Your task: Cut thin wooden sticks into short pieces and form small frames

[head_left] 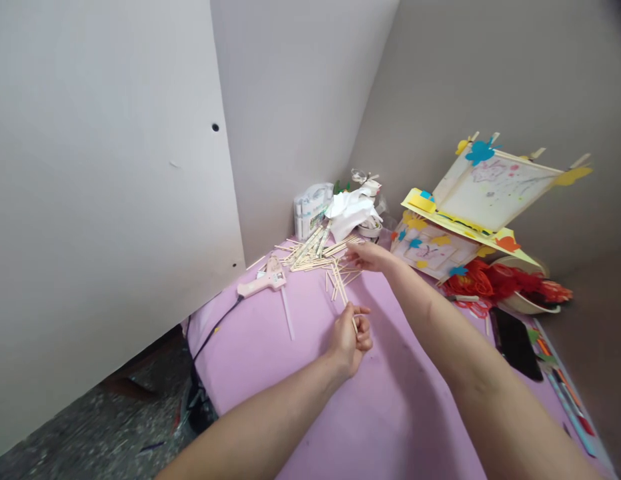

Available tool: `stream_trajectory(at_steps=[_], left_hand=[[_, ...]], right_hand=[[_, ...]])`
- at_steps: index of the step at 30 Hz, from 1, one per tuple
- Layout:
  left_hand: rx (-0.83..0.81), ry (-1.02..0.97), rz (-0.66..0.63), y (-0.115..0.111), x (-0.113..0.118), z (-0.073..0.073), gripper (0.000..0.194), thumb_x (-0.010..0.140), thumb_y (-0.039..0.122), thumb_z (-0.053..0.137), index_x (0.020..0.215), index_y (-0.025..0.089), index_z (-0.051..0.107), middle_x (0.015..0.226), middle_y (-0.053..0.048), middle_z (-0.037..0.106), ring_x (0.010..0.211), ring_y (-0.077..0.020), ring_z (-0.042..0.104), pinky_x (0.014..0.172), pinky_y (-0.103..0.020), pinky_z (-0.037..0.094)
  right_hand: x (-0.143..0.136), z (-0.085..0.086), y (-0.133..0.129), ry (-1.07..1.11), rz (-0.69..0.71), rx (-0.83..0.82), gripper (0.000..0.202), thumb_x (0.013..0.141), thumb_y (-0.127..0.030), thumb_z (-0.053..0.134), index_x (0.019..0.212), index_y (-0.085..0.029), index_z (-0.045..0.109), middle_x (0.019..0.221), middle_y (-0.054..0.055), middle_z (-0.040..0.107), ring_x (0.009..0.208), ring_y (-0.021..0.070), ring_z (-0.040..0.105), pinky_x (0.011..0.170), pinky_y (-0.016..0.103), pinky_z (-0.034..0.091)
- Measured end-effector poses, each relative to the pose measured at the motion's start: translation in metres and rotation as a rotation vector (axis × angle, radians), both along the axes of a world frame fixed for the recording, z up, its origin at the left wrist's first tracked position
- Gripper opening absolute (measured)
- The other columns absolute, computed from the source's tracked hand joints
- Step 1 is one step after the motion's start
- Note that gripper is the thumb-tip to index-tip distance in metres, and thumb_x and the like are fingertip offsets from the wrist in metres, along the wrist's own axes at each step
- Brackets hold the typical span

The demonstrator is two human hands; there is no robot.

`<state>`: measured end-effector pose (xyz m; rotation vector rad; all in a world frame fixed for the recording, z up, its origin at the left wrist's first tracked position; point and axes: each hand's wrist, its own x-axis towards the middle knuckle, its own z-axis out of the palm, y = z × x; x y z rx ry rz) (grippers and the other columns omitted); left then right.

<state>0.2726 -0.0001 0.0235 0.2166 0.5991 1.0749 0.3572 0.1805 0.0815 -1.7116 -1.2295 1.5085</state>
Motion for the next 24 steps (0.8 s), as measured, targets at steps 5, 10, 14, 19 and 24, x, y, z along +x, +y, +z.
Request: stream_trajectory(at_steps=[5,10,14,19,24], left_hand=[[0.005,0.012,-0.033,-0.001,0.004,-0.002,0.036,0.094,0.047,0.037,0.086,0.014,0.05,0.051,0.006,0.035,0.039,-0.0035,0.017,0.042,-0.019,0.008],[0.039,0.005,-0.082,-0.006,0.007,-0.002,0.036,0.095,0.047,0.035,0.093,0.014,0.051,0.055,0.002,0.044,0.041,-0.0051,0.027,0.041,-0.018,0.015],[0.061,0.003,-0.11,-0.007,0.006,-0.004,0.036,0.095,0.045,0.035,0.092,0.014,0.051,0.053,0.003,0.041,0.04,-0.0048,0.024,0.041,-0.018,0.012],[0.056,-0.027,-0.159,-0.007,0.007,-0.009,0.036,0.093,0.047,0.039,0.086,0.014,0.05,0.052,0.005,0.037,0.04,-0.0044,0.018,0.041,-0.019,0.008],[0.038,0.051,0.004,-0.009,0.009,-0.009,0.035,0.092,0.045,0.041,0.079,0.014,0.049,0.05,0.006,0.035,0.039,-0.004,0.018,0.041,-0.02,0.011]], right_hand=[[0.024,-0.003,-0.07,0.138,0.468,-0.163,0.025,0.07,-0.033,0.076,0.074,-0.011,0.064,0.06,0.0,0.061,0.048,0.0065,0.051,0.043,0.015,0.039],[0.031,-0.005,-0.072,0.141,0.3,-0.042,0.02,0.071,-0.024,0.074,0.066,-0.012,0.059,0.052,-0.001,0.056,0.046,0.0065,0.051,0.04,0.014,0.038],[0.026,0.002,-0.026,0.083,0.062,0.125,0.02,0.084,-0.019,0.06,0.066,-0.015,0.051,0.05,-0.003,0.052,0.042,0.0037,0.045,0.041,0.012,0.038],[0.006,0.007,0.012,-0.051,0.023,0.266,0.021,0.086,-0.022,0.057,0.067,-0.017,0.049,0.051,-0.004,0.052,0.043,0.0041,0.045,0.044,0.013,0.041],[-0.01,-0.01,-0.005,-0.302,0.241,0.339,0.019,0.077,-0.02,0.063,0.059,-0.014,0.057,0.049,-0.002,0.054,0.042,0.006,0.043,0.042,0.018,0.034]])
